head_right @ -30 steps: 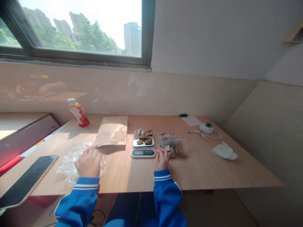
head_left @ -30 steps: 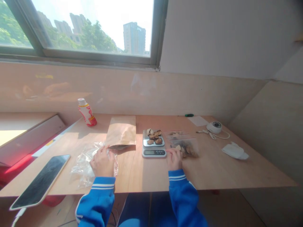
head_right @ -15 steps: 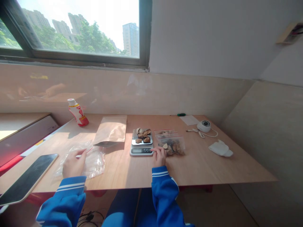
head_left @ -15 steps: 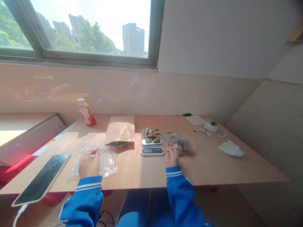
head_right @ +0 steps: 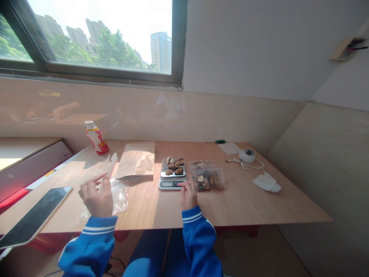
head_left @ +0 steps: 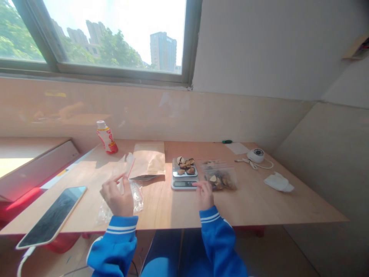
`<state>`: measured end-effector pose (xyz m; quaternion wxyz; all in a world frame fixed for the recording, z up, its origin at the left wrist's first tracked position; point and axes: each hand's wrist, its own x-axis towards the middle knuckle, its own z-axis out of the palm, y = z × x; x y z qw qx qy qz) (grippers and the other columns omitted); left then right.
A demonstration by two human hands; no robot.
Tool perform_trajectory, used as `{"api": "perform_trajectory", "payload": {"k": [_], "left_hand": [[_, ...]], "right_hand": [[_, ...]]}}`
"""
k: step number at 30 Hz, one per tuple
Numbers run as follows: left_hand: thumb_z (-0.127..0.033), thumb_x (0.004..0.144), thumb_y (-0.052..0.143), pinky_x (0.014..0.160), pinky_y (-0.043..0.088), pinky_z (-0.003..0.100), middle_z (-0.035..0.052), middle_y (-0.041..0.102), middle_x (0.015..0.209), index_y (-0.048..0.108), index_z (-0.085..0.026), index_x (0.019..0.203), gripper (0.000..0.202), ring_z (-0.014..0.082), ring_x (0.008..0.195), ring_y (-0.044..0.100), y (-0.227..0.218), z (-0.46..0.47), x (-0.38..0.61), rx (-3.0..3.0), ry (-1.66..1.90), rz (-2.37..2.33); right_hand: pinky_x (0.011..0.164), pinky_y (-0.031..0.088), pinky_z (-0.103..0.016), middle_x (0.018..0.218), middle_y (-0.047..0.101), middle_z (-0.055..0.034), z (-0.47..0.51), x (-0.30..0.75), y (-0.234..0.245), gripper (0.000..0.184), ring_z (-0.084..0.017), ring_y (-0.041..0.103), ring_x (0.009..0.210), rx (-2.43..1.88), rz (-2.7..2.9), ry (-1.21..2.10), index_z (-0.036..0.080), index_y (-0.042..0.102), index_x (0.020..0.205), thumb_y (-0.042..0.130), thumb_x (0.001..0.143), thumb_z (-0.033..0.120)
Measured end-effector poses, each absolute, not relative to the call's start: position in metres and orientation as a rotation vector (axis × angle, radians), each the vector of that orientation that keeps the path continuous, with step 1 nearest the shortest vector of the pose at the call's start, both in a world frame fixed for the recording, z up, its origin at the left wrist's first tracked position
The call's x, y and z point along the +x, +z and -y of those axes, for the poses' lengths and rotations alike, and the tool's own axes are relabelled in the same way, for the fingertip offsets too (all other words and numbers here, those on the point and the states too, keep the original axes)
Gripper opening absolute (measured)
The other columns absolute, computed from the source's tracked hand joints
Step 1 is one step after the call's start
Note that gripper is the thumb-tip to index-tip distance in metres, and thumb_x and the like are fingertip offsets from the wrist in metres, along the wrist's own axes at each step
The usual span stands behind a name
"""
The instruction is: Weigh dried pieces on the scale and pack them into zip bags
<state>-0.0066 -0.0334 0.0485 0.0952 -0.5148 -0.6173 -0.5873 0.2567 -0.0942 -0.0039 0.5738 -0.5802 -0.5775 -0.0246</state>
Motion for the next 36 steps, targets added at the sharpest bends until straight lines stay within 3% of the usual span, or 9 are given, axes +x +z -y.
{"api": "perform_trajectory", "payload": {"k": [3,7,14,18,22,29,33,36], "left_hand": [[-0.033,0.087,0.048,0.083,0.044,0.039,0.0083,0.061,0.088,0.063,-0.016,0.092,0.023,0.0204,0.08,0.052,0.044,0.04,0.023,-1.732,-1.802,1.679],[-0.026,0.088,0.048,0.077,0.047,0.035,0.0093,0.061,0.097,0.06,-0.017,0.105,0.022,0.0204,0.09,0.054,0.035,0.046,0.051,-1.979,-1.884,1.469],[-0.022,0.091,0.043,0.08,0.053,0.034,0.0106,0.057,0.108,0.055,-0.019,0.121,0.033,0.0197,0.098,0.058,0.029,0.047,0.048,-2.143,-1.88,1.289],[-0.02,0.088,0.05,0.077,0.054,0.031,0.0085,0.058,0.106,0.054,-0.021,0.123,0.035,0.0162,0.088,0.06,0.029,0.047,0.043,-2.304,-1.796,1.138],[-0.016,0.085,0.056,0.069,0.054,0.026,0.0053,0.06,0.095,0.057,-0.021,0.115,0.03,0.0137,0.079,0.06,0.025,0.043,0.049,-2.314,-1.782,1.021],[-0.025,0.086,0.056,0.078,0.05,0.032,0.0051,0.061,0.087,0.063,-0.02,0.089,0.009,0.0182,0.086,0.058,0.027,0.028,0.065,-2.253,-1.731,1.177],[-0.031,0.086,0.056,0.083,0.052,0.034,0.01,0.06,0.113,0.052,-0.019,0.12,0.036,0.0205,0.101,0.059,0.031,0.025,0.075,-2.404,-1.792,1.066],[-0.026,0.087,0.055,0.081,0.053,0.031,0.009,0.063,0.112,0.044,-0.021,0.129,0.044,0.0184,0.097,0.062,0.026,0.024,0.081,-2.443,-1.794,0.999]], "right_hand": [[0.069,0.05,-0.03,0.086,0.063,-0.0068,0.095,0.215,0.021,0.021,-0.018,0.059,0.081,-1.248,1.383,0.178,0.019,0.064,0.091,0.043,0.089,0.021],[0.071,0.053,-0.029,0.098,0.065,-0.0086,0.079,0.157,0.048,0.027,-0.018,0.061,0.082,-1.118,1.48,0.464,0.017,0.057,0.111,0.052,0.086,0.027],[0.08,0.053,-0.031,0.1,0.069,-0.0088,0.063,0.145,0.06,0.026,-0.019,0.066,0.089,-1.06,1.425,0.594,0.018,0.061,0.107,0.042,0.091,0.026],[0.073,0.054,-0.028,0.091,0.072,-0.0042,0.065,0.162,0.06,0.02,-0.018,0.068,0.079,-1.092,1.388,0.591,0.021,0.066,0.096,0.049,0.088,0.028],[0.067,0.053,-0.026,0.082,0.072,-0.0015,0.065,0.174,0.062,0.019,-0.017,0.066,0.071,-1.161,1.401,0.576,0.022,0.069,0.088,0.052,0.085,0.029],[0.069,0.054,-0.028,0.077,0.072,-0.0033,0.063,0.2,0.066,0.019,-0.018,0.067,0.07,-1.261,1.344,0.609,0.019,0.07,0.082,0.057,0.081,0.033],[0.072,0.054,-0.031,0.08,0.073,-0.0053,0.058,0.214,0.074,0.02,-0.02,0.069,0.075,-1.226,1.363,0.705,0.017,0.07,0.084,0.06,0.08,0.033],[0.071,0.054,-0.03,0.078,0.073,-0.004,0.055,0.22,0.083,0.017,-0.019,0.069,0.075,-1.199,1.427,0.743,0.017,0.071,0.082,0.062,0.079,0.032]]}}
